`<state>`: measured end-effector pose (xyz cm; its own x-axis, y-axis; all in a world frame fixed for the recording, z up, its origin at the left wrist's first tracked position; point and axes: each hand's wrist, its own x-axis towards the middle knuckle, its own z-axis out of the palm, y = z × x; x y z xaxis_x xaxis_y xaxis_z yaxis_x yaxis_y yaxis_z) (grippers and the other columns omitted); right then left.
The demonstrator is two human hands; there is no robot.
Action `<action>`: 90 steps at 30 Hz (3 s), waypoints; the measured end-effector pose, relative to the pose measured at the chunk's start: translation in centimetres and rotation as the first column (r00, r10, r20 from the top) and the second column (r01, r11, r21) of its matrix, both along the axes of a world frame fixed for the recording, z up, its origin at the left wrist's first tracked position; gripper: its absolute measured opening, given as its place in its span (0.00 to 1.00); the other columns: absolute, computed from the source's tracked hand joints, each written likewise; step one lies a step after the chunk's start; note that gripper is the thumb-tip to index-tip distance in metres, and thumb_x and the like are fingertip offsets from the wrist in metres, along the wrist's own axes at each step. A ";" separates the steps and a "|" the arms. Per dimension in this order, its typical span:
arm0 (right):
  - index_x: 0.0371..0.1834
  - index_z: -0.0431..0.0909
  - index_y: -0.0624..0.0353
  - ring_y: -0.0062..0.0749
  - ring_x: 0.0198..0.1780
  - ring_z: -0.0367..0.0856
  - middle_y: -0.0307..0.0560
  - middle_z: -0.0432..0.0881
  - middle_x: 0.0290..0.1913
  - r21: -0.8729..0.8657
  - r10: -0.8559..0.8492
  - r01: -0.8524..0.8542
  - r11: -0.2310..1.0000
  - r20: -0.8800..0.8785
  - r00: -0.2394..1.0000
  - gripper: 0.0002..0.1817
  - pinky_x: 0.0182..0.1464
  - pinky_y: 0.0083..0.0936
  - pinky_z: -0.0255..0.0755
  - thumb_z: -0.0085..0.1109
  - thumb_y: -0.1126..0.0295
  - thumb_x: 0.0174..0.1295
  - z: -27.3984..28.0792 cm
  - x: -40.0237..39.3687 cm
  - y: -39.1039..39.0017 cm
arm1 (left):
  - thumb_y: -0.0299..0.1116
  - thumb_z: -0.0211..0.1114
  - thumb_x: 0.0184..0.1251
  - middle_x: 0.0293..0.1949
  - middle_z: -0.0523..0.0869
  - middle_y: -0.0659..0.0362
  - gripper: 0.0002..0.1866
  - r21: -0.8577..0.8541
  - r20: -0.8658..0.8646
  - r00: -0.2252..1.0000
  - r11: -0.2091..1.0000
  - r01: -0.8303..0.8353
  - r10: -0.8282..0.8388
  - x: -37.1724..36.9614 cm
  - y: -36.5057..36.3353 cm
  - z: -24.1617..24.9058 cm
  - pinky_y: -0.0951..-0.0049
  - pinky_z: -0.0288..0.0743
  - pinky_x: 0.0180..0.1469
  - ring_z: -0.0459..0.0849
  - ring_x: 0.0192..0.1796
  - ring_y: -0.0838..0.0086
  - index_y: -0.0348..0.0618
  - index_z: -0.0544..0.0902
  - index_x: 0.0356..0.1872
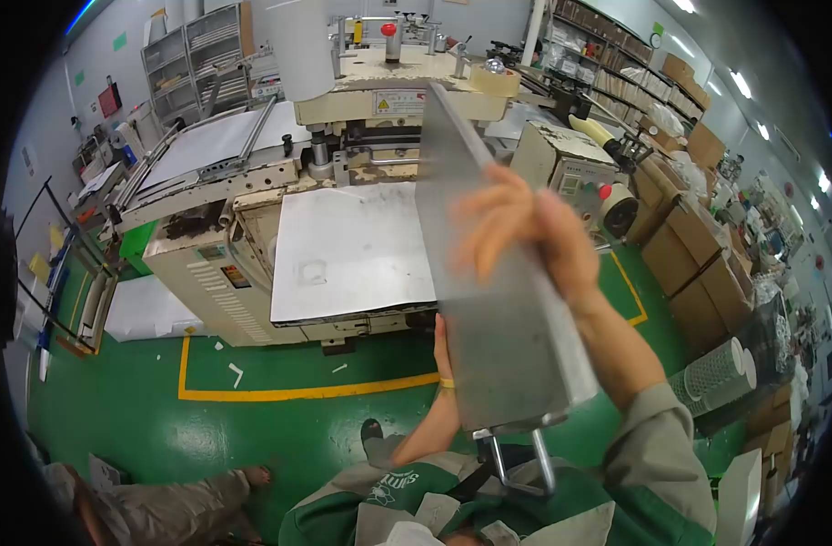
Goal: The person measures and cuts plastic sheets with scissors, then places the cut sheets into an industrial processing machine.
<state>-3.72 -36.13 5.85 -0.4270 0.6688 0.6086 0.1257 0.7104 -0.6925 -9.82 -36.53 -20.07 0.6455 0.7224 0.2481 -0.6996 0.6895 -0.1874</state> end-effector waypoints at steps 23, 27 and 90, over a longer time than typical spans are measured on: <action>0.31 0.79 0.59 0.49 0.36 0.77 0.52 0.81 0.33 0.156 -0.003 -0.094 0.983 0.530 0.848 0.16 0.47 0.38 0.67 0.47 0.59 0.65 -15.4 -17.7 7.1 | 0.39 0.40 0.68 0.61 0.72 0.50 0.27 0.069 -0.579 0.460 0.603 -0.795 0.673 -19.3 -3.2 -0.1 0.56 0.63 0.64 0.72 0.62 0.58 0.39 0.63 0.66; 0.38 0.78 0.62 0.38 0.42 0.79 0.48 0.81 0.38 0.123 -0.246 0.219 0.968 0.280 0.928 0.07 0.45 0.29 0.71 0.55 0.71 0.60 -12.9 -4.5 6.6 | 0.38 0.43 0.69 0.59 0.73 0.49 0.28 0.367 -0.716 0.203 0.608 -0.704 0.668 -20.6 -3.7 0.1 0.61 0.68 0.60 0.75 0.58 0.61 0.40 0.58 0.68; 0.48 0.81 0.46 0.47 0.32 0.80 0.50 0.82 0.29 -0.107 -0.244 0.471 0.875 0.744 0.622 0.13 0.38 0.38 0.72 0.51 0.64 0.62 -11.3 2.0 -0.5 | 0.52 0.65 0.57 0.66 0.62 0.41 0.31 0.567 0.179 -0.183 0.051 0.822 0.967 -19.2 9.3 7.5 0.49 0.46 0.69 0.61 0.68 0.50 0.47 0.74 0.60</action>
